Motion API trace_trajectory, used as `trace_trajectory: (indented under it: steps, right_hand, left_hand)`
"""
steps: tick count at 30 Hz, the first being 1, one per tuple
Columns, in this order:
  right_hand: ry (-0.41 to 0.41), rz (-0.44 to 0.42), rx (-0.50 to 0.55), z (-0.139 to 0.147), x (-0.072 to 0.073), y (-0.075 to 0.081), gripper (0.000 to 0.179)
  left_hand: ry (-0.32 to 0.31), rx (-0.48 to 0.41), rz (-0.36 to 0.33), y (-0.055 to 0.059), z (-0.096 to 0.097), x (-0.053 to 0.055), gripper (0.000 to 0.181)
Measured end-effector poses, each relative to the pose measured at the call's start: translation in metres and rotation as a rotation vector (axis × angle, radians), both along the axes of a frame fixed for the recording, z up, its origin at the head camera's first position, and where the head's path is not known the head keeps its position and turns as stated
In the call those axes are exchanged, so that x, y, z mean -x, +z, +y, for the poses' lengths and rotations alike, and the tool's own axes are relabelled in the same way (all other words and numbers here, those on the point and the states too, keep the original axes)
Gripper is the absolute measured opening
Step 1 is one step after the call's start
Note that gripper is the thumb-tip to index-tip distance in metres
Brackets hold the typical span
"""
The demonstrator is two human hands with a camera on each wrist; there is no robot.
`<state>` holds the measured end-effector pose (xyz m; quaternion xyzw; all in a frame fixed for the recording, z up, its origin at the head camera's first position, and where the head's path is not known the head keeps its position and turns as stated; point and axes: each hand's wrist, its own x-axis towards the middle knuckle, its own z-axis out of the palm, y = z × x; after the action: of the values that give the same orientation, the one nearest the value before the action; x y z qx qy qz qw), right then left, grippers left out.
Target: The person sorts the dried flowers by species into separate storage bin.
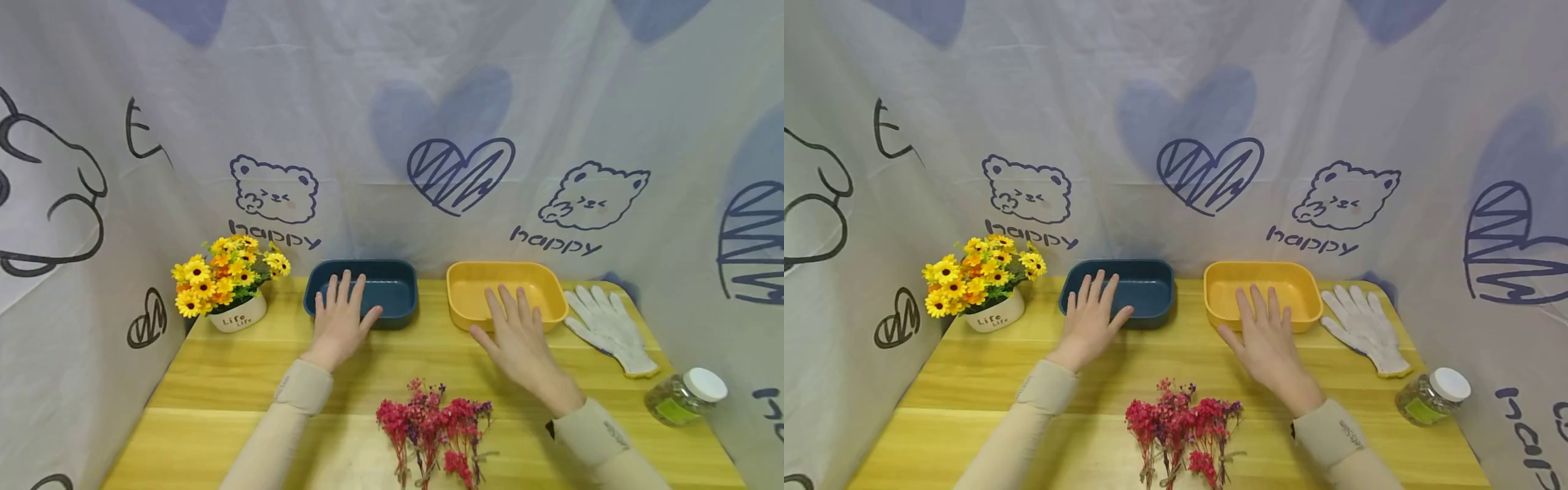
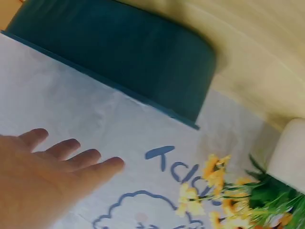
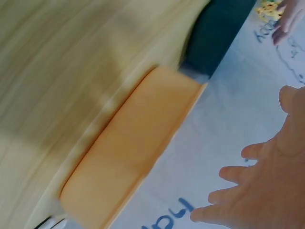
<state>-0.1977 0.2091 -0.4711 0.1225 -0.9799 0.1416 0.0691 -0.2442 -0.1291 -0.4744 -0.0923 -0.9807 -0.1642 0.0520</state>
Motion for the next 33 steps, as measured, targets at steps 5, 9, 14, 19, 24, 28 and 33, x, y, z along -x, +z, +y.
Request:
trace_trajectory:
  steps: [5,9,14,19,24,28,33]
  right_hand:
    - [0.044,0.044,0.012,-0.012,-0.014,0.004,0.080]
    - [0.092,0.061,0.046,-0.021,-0.027,0.006,0.082]
    - [0.179,-0.004,0.132,-0.032,-0.047,0.008,0.079]
    - [0.361,-0.054,0.137,-0.043,-0.065,0.005,0.064]
    - [0.492,-0.140,0.071,-0.053,-0.081,-0.005,0.066]
    - [0.516,-0.202,0.029,-0.057,-0.085,-0.013,0.074]
    - [0.525,-0.153,-0.020,-0.060,-0.084,-0.022,0.068]
  left_hand:
    - [0.077,-0.123,0.047,0.001,-0.019,0.000,0.067]
    - [0.197,-0.205,0.056,0.000,-0.038,0.000,0.058]
    - [0.345,-0.292,0.010,-0.004,-0.062,0.005,0.057]
    - [0.375,-0.443,-0.072,-0.012,-0.081,0.014,0.065]
    - [0.372,-0.635,-0.168,-0.021,-0.089,0.022,0.067]
    - [0.402,-0.755,-0.191,-0.027,-0.089,0.027,0.064]
    - [0.427,-0.862,-0.203,-0.029,-0.088,0.029,0.061]
